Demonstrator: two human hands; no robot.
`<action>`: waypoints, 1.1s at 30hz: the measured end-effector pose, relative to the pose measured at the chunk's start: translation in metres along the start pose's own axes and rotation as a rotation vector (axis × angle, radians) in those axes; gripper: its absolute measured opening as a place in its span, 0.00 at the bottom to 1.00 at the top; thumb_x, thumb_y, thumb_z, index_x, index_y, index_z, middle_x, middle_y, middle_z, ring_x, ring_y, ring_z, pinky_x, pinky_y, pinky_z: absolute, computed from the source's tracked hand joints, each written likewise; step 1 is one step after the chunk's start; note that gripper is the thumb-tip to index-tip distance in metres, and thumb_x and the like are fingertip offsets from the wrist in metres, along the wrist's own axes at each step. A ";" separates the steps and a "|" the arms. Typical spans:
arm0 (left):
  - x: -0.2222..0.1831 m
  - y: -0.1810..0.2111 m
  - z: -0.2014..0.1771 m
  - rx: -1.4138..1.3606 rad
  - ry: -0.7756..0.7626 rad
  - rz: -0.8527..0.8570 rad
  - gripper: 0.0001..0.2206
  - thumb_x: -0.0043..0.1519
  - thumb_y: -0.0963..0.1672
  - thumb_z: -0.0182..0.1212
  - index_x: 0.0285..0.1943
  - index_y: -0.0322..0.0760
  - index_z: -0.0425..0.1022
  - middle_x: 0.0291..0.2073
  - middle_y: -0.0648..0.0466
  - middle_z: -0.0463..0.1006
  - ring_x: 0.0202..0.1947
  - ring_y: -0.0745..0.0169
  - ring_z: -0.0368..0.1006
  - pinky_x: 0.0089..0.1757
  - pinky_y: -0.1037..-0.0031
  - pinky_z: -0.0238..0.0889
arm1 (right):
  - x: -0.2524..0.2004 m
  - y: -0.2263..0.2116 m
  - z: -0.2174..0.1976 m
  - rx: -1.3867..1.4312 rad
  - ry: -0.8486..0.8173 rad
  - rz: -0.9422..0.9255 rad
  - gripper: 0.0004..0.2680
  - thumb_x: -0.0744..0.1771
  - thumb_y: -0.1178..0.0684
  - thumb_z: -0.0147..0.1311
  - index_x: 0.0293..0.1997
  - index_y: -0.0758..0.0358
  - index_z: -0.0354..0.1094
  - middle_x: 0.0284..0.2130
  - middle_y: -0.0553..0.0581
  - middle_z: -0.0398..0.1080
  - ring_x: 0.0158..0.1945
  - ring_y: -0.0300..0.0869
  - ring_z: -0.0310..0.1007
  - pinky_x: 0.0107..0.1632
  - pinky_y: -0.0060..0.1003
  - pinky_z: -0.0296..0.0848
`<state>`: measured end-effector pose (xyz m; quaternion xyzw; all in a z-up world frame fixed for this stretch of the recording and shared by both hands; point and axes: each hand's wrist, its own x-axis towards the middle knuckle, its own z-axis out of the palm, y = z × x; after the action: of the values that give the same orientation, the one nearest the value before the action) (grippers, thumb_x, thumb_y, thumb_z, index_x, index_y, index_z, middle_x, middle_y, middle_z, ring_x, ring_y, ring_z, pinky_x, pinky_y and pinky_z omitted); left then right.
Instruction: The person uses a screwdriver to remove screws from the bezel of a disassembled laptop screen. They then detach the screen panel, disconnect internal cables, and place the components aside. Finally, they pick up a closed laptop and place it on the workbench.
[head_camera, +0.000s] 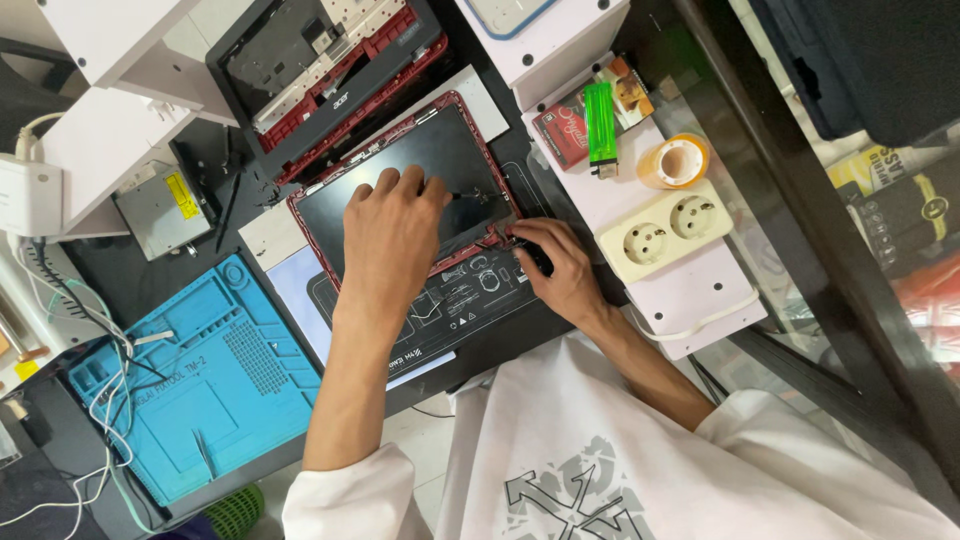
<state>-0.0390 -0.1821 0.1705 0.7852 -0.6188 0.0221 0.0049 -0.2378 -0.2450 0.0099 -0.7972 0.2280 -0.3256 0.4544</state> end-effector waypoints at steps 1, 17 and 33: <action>0.001 0.000 -0.001 0.003 -0.004 0.003 0.06 0.64 0.44 0.63 0.35 0.37 0.77 0.32 0.52 0.75 0.37 0.54 0.73 0.36 0.64 0.64 | 0.000 0.001 0.001 -0.007 -0.003 0.000 0.13 0.66 0.65 0.61 0.56 0.66 0.70 0.53 0.61 0.72 0.59 0.53 0.72 0.62 0.44 0.72; 0.034 0.038 -0.003 0.143 0.014 0.226 0.06 0.49 0.40 0.67 0.33 0.38 0.76 0.30 0.55 0.76 0.37 0.60 0.74 0.34 0.70 0.64 | -0.002 0.006 0.005 -0.043 -0.009 0.001 0.10 0.67 0.64 0.58 0.53 0.65 0.69 0.52 0.58 0.73 0.58 0.51 0.72 0.61 0.44 0.71; 0.045 0.051 0.012 0.183 0.102 0.235 0.05 0.49 0.39 0.65 0.34 0.34 0.79 0.38 0.56 0.73 0.36 0.65 0.75 0.26 0.79 0.70 | -0.005 0.009 0.007 -0.040 0.000 0.011 0.08 0.68 0.62 0.59 0.52 0.66 0.70 0.48 0.58 0.74 0.55 0.51 0.72 0.59 0.43 0.72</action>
<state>-0.0780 -0.2385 0.1590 0.7025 -0.7007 0.1188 -0.0381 -0.2369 -0.2415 -0.0020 -0.8050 0.2388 -0.3186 0.4398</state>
